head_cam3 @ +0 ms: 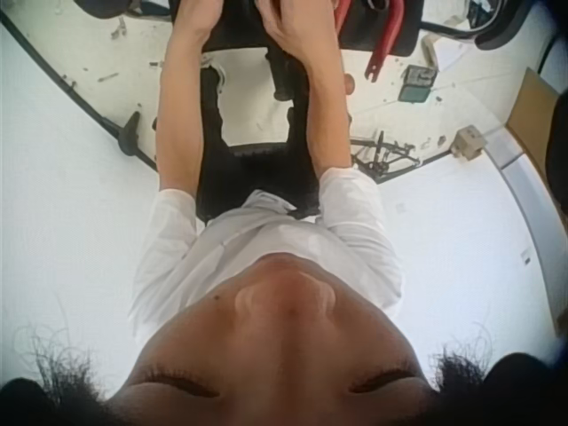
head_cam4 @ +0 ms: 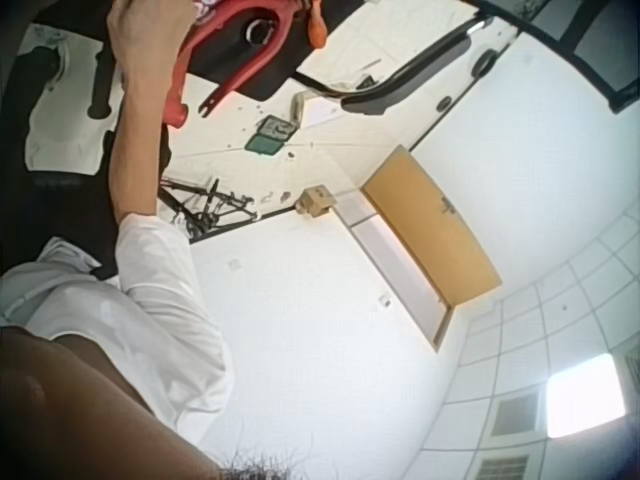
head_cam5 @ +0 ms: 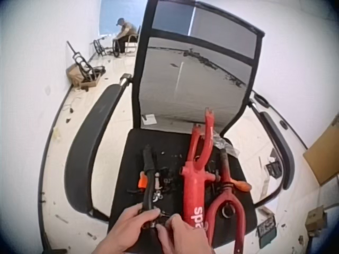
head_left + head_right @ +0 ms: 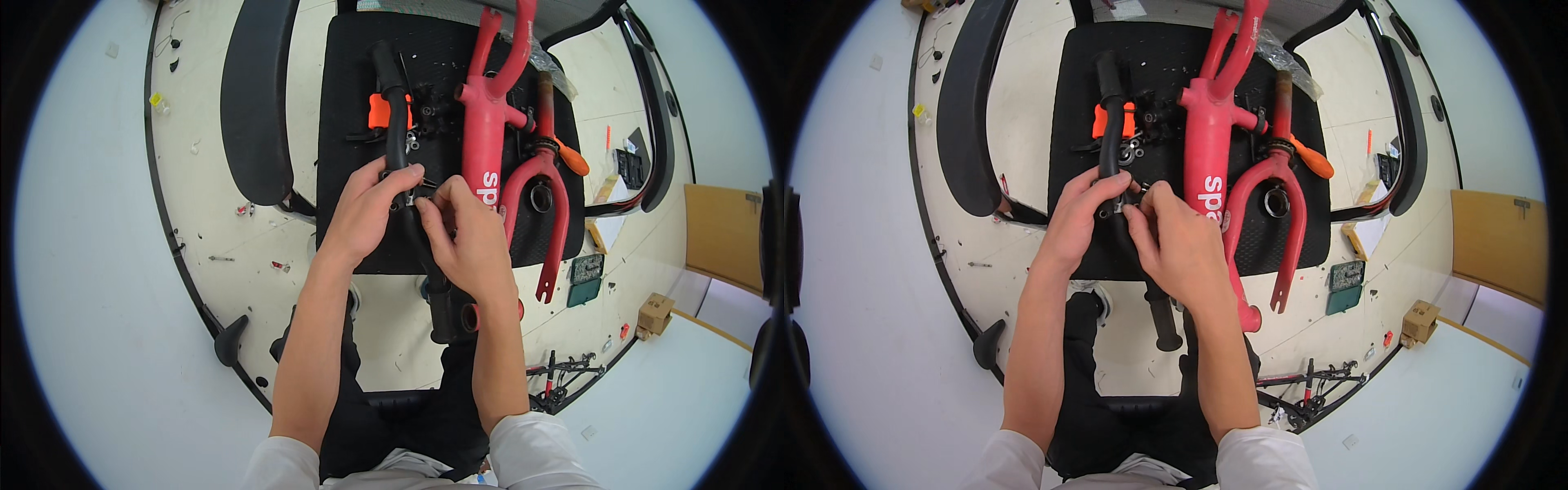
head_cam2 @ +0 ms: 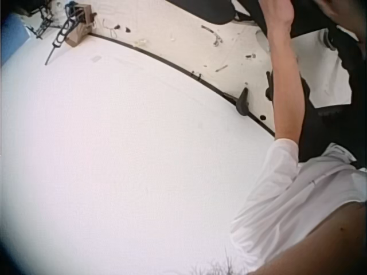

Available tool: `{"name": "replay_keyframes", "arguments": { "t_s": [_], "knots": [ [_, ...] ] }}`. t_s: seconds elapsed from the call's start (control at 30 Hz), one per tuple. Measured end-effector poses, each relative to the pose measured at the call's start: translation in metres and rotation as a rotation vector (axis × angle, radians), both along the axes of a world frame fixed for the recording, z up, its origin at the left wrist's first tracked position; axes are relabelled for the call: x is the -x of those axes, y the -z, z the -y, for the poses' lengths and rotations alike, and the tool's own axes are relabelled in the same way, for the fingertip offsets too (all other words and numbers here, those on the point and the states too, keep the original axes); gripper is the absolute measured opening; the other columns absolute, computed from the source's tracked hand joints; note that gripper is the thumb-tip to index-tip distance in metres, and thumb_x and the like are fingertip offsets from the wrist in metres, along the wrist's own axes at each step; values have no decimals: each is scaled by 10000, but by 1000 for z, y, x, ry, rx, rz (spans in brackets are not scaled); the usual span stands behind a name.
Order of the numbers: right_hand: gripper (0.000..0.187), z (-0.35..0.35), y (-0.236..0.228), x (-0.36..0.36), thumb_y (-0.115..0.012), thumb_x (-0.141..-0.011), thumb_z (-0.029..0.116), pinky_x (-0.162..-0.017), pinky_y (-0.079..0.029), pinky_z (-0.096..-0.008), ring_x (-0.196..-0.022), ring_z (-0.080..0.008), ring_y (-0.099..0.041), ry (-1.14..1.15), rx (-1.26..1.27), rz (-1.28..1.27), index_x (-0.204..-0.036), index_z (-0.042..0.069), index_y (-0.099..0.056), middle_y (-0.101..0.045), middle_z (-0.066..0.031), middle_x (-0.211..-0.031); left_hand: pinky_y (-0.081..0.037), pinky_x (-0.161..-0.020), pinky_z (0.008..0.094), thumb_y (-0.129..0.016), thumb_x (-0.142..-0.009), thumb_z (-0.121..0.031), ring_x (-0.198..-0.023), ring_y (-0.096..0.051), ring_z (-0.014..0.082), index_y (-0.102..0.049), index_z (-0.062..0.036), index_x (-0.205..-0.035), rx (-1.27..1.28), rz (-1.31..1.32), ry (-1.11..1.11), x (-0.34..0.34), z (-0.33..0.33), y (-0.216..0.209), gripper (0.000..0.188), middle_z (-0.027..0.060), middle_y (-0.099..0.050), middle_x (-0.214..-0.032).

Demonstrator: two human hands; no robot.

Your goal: The person assembles a bicycle handlebar stem by inserting a black stem into a red fork steerer tube, aligning and inserting bolts, and tightening them with an Allen key. The person repeatedly adjusts and tightens the bolts to secure the stem to the fork.

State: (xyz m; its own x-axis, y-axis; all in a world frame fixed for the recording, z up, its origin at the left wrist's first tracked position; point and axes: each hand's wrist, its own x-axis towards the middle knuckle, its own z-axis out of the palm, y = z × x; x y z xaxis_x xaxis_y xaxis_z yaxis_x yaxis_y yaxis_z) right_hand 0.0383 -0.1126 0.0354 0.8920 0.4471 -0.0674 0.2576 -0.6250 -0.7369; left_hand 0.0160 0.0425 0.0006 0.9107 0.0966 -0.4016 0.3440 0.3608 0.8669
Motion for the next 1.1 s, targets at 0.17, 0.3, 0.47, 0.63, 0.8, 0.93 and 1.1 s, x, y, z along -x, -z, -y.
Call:
{"name": "replay_keyframes", "arguments": {
  "t_s": [0.17,0.3,0.47,0.63,0.8,0.93,1.1],
  "knots": [
    [238,14,-4,-13,-714,-858,24,-616,-536,-283,-700,-201,-667,-55,-290,-50,-1094,11,-681,-692,-95,-898,-397,-948,285,-618,-938,-305,-977,-576,117,-664,-14,-1010,-35,-23,13,1,1,0,303,31,-659,-959],
    [126,14,3,-12,-703,-857,-15,-611,-531,-289,-708,-205,-669,-66,-344,19,-983,-12,-690,-683,-83,-900,-397,-948,283,-613,-940,-300,-973,-576,118,-663,-17,-1007,8,-21,16,0,2,-2,295,29,-658,-959],
    [125,2,7,-3,-701,-884,33,-559,-498,-338,-618,-232,-647,17,-227,22,-903,-3,-583,-653,-105,-800,-396,-947,281,-610,-945,-300,-971,-575,118,-666,-19,-1007,4,-1,14,1,-1,-1,293,31,-661,-964],
    [158,-1,10,-5,-670,-925,95,-540,-479,-389,-635,-306,-642,-50,-95,223,-949,26,-529,-619,-102,-756,-382,-956,273,-614,-955,-312,-980,-562,104,-670,-24,-1019,-16,3,42,0,0,3,301,15,-659,-973],
    [131,-10,18,-4,-655,-938,121,-527,-471,-403,-649,-294,-634,-73,-31,393,-946,36,-556,-595,-82,-754,-373,-967,270,-617,-959,-307,-1000,-549,89,-675,-38,-1039,31,7,-1,0,0,-4,287,-8,-653,-988],
    [115,-6,8,-5,-669,-928,138,-532,-476,-391,-639,-281,-635,-89,85,346,-933,45,-602,-607,-84,-766,-373,-964,267,-620,-956,-306,-1001,-547,87,-675,-37,-1041,4,-13,4,1,-1,-5,287,-10,-652,-988],
    [107,3,1,-4,-696,-902,119,-554,-494,-360,-662,-271,-659,-58,-89,247,-963,42,-652,-652,-78,-817,-381,-964,271,-618,-951,-303,-981,-567,102,-673,-25,-1033,23,14,26,1,1,-4,295,9,-661,-968]
  ]
}}
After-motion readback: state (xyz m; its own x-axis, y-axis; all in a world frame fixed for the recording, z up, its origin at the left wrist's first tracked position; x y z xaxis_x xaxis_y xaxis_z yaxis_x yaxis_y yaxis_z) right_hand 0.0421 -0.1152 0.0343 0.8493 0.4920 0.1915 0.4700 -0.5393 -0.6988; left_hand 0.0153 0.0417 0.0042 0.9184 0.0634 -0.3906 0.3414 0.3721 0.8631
